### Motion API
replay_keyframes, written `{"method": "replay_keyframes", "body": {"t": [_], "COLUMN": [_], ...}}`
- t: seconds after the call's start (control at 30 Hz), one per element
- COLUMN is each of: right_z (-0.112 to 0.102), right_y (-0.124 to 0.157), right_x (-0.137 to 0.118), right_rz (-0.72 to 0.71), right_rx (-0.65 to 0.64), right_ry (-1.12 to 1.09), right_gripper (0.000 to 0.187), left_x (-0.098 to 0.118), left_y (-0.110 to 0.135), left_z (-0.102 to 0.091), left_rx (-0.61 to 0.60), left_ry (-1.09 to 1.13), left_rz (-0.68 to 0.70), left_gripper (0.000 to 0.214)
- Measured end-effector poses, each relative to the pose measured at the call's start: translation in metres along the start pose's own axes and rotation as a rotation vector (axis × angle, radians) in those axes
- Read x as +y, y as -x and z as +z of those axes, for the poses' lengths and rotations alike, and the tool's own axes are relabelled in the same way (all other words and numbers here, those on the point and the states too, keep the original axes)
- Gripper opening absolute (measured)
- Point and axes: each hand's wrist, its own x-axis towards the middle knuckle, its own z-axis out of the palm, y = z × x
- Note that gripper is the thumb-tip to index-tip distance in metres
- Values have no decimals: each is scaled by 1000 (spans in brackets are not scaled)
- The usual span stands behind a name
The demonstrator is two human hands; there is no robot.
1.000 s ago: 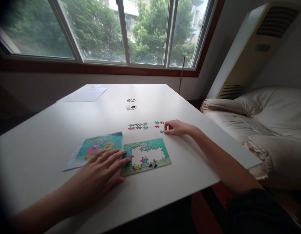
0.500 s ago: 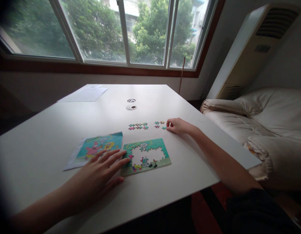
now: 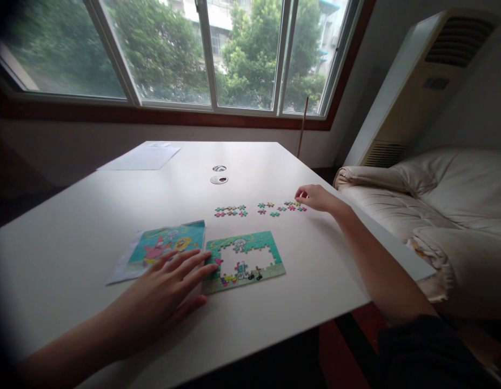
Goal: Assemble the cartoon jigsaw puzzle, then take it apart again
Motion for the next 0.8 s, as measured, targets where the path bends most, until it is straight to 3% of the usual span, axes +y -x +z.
{"method": "replay_keyframes", "body": {"t": [0.37, 0.6, 0.8], "right_z": [9, 16, 26], "right_y": [-3, -6, -8], "right_x": [31, 17, -15], "right_rz": [44, 12, -113], "right_rx": [-68, -8, 24], "right_ry": [60, 27, -48], "right_gripper": [22, 22, 23], "left_x": [-1, -1, 0], "left_y": [0, 0, -1], "left_z": [0, 0, -3], "left_rx": [-10, -10, -13], "left_ry": [9, 8, 5], "left_rz": [-8, -4, -7], "left_gripper": [42, 41, 42]}}
